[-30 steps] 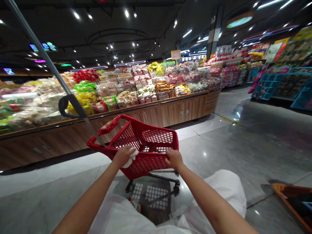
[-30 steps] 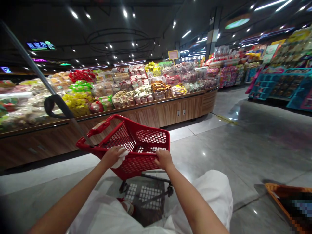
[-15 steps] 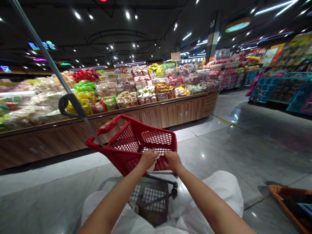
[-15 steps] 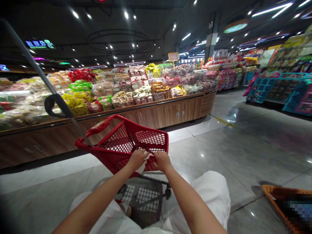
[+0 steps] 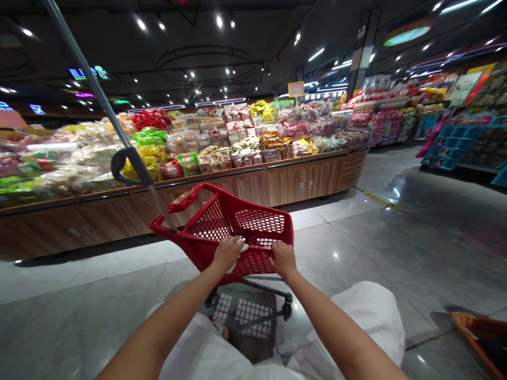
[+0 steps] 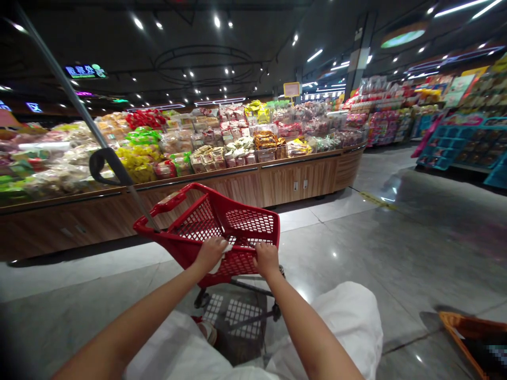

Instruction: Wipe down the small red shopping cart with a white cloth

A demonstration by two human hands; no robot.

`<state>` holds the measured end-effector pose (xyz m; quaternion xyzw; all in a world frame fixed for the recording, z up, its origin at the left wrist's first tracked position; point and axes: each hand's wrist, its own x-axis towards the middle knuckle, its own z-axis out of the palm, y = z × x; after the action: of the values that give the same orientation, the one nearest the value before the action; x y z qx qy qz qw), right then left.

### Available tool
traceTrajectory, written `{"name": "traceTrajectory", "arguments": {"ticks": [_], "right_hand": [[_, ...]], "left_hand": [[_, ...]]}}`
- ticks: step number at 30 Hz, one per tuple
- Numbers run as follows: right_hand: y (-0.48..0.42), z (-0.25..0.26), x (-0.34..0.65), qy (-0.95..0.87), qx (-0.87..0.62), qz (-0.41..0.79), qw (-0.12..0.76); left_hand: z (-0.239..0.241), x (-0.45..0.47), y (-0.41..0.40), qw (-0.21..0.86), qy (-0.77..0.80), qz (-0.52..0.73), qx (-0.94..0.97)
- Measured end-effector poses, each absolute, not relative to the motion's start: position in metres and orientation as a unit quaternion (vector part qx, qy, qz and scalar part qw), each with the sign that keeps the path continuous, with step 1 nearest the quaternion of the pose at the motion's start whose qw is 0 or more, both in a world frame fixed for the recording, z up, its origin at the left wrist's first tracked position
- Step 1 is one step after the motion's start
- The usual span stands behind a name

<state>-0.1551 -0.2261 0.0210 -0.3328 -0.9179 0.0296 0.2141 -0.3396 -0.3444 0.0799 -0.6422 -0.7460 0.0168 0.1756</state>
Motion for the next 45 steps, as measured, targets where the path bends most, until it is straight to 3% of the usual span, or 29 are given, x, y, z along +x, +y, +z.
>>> {"name": "traceTrajectory", "arguments": {"ticks": [7,18,23,27,30,39,45], "right_hand": [[-0.219,0.020,-0.148,-0.925,-0.312,0.033,0.213],[-0.192,0.024,-0.134,-0.928,-0.322,0.016,0.188],[-0.205,0.021,-0.165,-0.896,-0.377,0.034,0.232],[-0.228,0.021,-0.199,-0.947,-0.246,0.063,0.199],[-0.234,0.023,-0.207,-0.955,-0.233,0.071,0.171],[-0.213,0.035,-0.206,-0.930,-0.350,0.062,0.099],[-0.185,0.043,-0.205,-0.913,-0.399,0.066,0.051]], "left_hand": [[0.062,-0.268,-0.299,0.141,-0.730,0.000,-0.669],[0.132,-0.432,-0.409,0.252,-0.737,0.067,-0.623],[0.097,-0.384,-0.369,0.240,-0.750,0.009,-0.616],[0.072,-0.332,-0.323,0.202,-0.749,-0.010,-0.631],[0.074,-0.327,-0.319,0.196,-0.737,0.003,-0.647],[0.128,-0.435,-0.414,0.319,-0.661,0.021,-0.679],[0.152,-0.460,-0.463,0.322,-0.589,0.025,-0.741]]}}
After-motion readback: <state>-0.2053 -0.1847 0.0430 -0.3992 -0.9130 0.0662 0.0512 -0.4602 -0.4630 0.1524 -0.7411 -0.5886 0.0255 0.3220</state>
